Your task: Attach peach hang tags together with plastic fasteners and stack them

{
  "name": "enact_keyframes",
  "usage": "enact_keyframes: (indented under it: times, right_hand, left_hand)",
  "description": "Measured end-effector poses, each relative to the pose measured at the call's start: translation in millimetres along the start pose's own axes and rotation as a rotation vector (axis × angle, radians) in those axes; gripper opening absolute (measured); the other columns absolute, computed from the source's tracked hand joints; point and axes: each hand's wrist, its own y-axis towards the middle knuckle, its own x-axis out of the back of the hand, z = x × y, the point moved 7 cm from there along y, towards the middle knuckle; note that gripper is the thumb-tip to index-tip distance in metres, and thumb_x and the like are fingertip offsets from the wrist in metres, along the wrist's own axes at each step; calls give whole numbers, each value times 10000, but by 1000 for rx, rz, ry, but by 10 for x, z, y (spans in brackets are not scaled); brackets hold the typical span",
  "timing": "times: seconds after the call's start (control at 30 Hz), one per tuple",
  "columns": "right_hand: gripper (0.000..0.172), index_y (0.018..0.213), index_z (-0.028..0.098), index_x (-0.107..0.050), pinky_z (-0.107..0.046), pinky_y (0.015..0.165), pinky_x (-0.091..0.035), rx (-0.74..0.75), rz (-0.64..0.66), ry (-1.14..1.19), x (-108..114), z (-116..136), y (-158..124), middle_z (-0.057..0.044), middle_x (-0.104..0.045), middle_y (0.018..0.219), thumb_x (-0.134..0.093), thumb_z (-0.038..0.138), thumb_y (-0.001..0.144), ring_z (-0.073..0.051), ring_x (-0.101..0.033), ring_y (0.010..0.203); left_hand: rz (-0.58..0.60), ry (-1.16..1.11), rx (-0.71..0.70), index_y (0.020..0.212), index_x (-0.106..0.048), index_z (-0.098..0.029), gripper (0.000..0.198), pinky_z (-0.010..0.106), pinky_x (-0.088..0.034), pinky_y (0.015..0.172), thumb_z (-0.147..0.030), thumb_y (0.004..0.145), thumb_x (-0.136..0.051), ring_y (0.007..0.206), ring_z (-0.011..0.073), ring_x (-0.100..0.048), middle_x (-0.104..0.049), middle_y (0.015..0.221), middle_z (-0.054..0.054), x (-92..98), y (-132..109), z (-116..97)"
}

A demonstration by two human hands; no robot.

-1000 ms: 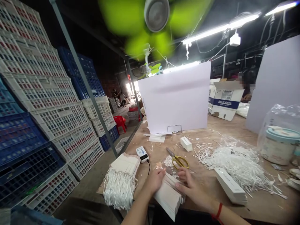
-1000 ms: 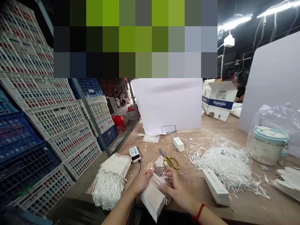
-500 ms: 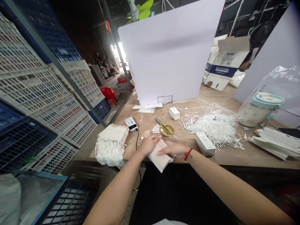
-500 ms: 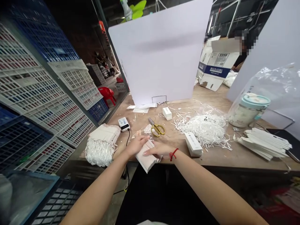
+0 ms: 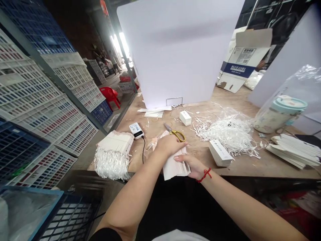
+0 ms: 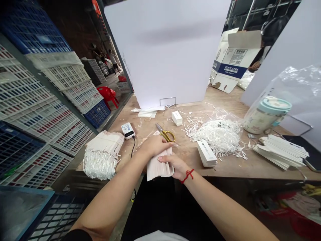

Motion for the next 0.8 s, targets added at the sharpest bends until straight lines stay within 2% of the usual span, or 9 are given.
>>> enact_keyframes:
  times: [0.17, 0.3, 0.37, 0.47, 0.53, 0.67, 0.8]
  right_hand:
    - [354, 1003, 177, -675, -467, 978, -556, 95, 9, 280, -24, -198, -27, -83, -792, 974, -800, 303, 697, -297, -723, 1060]
    - [395, 1001, 199, -675, -510, 1047, -516, 137, 71, 340, -84, -254, -22, -84, -787, 1023, -814, 368, 672, -323, -671, 1181]
    - [394, 1019, 204, -677, -507, 1061, -509, 147, 77, 338, -104, -247, -23, -77, -787, 1035, -811, 350, 678, -316, -672, 1182]
    - [406, 1038, 205, -681, -504, 1068, -507, 148, 83, 353, -141, -254, -16, -76, -790, 1033, -816, 344, 682, -312, -682, 1163]
    - [449, 1072, 205, -680, -506, 1071, -505, 138, 97, 376, -177, -291, -1, -76, -791, 1034, -825, 377, 683, -312, -686, 1155]
    - [503, 1134, 222, -664, -508, 1080, -498, 116, 143, 413, -282, -402, 34, -56, -789, 1059, -826, 406, 694, -298, -693, 1146]
    - [492, 1115, 217, -677, -518, 1073, -499, 84, 176, 428, -376, -490, 64, -66, -793, 1029, -827, 408, 687, -312, -689, 1152]
  left_hand:
    - [87, 135, 82, 1133, -754, -161, 576, 432, -479, 955, -609, 925, -458, 1184, 376, -638, -701, 1258, 202, -77, 169, -129]
    - [78, 144, 109, 1105, -753, -132, 575, 468, -463, 971, -587, 947, -438, 1175, 394, -634, -705, 1222, 226, -33, 114, -219]
    - [-20, 120, 73, 1068, -760, -143, 542, 491, -433, 1001, -569, 955, -444, 1200, 402, -603, -705, 1198, 214, 78, 59, -270]
    - [-256, 35, -20, 999, -751, -180, 489, 488, -397, 1022, -534, 982, -415, 1230, 381, -550, -687, 1189, 171, 352, -26, -328]
    - [-332, -60, -34, 934, -721, -203, 470, 430, -426, 955, -508, 1003, -370, 1113, 317, -598, -704, 1085, 125, 504, -57, -308]
    - [-261, -233, -15, 756, -631, -215, 466, 327, -424, 735, -490, 1005, -349, 778, 205, -603, -666, 782, 35, 616, -44, -249]
    - [-240, -266, -36, 694, -590, -212, 443, 317, -390, 658, -479, 985, -389, 676, 176, -554, -622, 699, 15, 616, -64, -252]
